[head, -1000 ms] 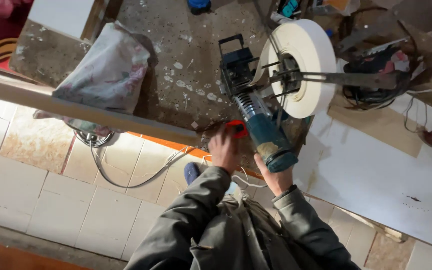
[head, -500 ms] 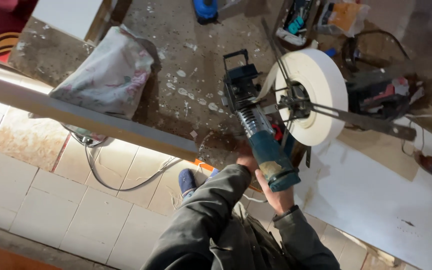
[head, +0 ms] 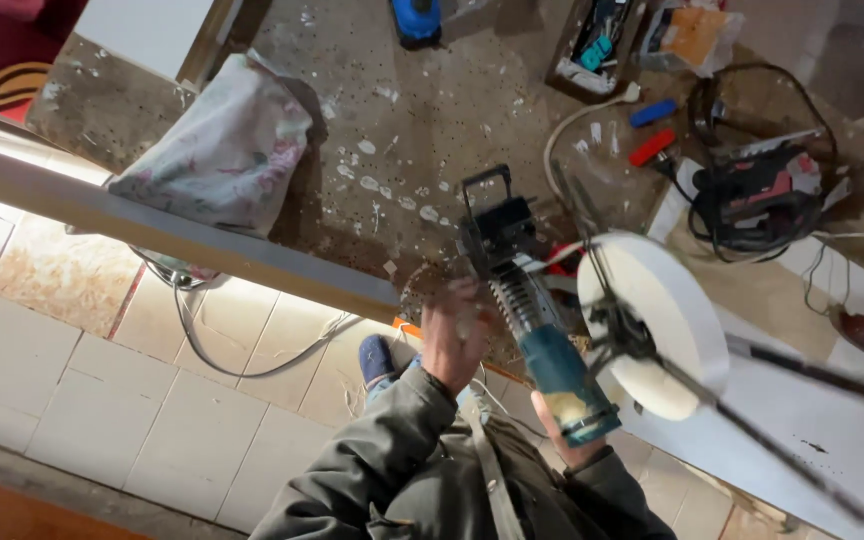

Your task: The person uses a utility knife to score and cut a white board on a workbench, then moves to a table to place the cut piece. They return to the workbench to sand the edge of the board using a belt sander.

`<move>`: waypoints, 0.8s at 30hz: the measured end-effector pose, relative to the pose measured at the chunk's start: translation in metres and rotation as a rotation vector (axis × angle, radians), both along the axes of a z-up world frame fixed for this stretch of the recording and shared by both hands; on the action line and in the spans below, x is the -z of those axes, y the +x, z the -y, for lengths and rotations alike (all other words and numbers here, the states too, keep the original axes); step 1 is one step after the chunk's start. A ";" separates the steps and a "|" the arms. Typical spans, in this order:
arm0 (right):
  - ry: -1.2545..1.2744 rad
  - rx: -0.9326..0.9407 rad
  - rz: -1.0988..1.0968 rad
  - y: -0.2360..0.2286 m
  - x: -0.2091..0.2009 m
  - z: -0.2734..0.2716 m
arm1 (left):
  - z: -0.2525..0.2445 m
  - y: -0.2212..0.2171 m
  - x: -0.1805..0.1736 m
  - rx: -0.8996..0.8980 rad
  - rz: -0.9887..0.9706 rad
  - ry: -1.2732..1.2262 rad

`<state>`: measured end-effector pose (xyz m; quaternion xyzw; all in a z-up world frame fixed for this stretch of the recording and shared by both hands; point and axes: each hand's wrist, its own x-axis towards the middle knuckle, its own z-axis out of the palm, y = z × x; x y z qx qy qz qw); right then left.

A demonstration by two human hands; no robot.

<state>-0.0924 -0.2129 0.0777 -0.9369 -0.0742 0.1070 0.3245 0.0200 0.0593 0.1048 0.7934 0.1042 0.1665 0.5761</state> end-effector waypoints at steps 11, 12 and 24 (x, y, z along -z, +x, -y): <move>-0.044 0.058 0.005 -0.117 0.051 0.067 | 0.033 0.006 -0.026 0.490 0.132 -0.010; -0.046 0.066 0.002 -0.128 0.051 0.069 | 0.036 0.004 -0.020 0.530 0.098 -0.014; -0.046 0.066 -0.063 -0.202 0.025 0.100 | 0.041 0.004 -0.046 0.414 -0.083 -0.187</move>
